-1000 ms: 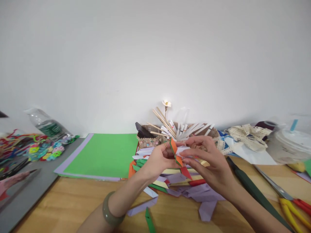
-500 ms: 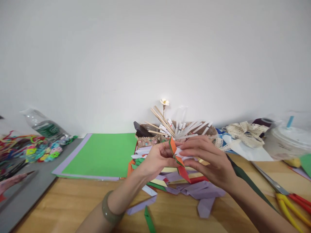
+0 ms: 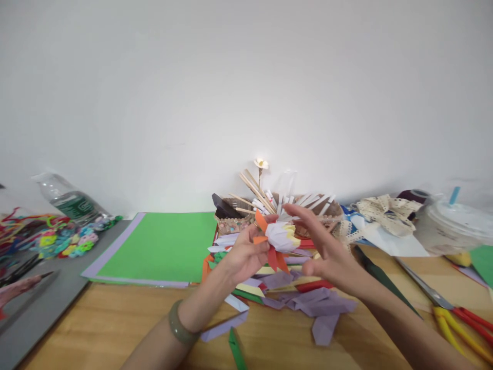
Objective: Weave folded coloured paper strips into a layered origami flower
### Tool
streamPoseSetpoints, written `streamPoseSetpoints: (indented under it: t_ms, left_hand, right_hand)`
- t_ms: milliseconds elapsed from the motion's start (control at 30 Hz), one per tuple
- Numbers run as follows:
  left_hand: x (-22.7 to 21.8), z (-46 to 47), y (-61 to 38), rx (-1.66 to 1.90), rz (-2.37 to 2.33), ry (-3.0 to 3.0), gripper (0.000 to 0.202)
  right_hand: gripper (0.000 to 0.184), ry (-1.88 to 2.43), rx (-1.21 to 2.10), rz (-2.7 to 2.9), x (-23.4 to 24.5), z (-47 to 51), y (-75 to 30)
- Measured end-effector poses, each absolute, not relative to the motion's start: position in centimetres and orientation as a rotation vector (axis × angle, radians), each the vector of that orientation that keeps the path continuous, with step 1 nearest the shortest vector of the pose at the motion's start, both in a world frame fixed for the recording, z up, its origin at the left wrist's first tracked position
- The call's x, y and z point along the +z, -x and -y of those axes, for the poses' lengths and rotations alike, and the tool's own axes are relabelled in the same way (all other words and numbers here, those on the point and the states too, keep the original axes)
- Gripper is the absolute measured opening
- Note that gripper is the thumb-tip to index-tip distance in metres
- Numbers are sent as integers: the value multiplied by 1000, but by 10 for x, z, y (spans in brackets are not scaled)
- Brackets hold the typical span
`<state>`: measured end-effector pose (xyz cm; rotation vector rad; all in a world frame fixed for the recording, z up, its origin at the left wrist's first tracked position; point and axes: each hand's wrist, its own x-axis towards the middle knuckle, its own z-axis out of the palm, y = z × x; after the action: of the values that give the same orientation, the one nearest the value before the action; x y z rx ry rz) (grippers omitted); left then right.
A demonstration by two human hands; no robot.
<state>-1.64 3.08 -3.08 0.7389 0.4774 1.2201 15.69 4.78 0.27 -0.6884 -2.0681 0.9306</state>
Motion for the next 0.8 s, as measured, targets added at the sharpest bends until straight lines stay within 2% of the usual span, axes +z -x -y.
streamPoseSetpoints:
  t_ms: [67, 300, 400, 500, 600, 700, 800]
  left_hand:
    - [-34, -31, 13, 1215, -450, -735, 52]
    - [-31, -30, 15, 1106, -468, -549, 30]
    - [-26, -31, 21, 1099, -409, -502, 35]
    - [-23, -31, 22, 1107, -422, -546, 35]
    - [-23, -29, 16, 1132, -521, -575, 26]
    - [-21, -25, 11, 1161, -544, -562, 28]
    - [-19, -22, 7, 1195, -555, -553, 29]
  right_hand:
    - [82, 658, 954, 2150, 0, -46, -151]
    - [46, 718, 500, 2053, -4, -42, -133]
    - [45, 756, 191, 2091, -3, -44, -133]
    - [44, 751, 20, 2147, -2, -46, -134]
    - [52, 730, -2, 2216, -2, -47, -135]
    - [62, 691, 96, 2241, -5, -48, -132]
    - [43, 674, 258, 2196, -8, -46, -130]
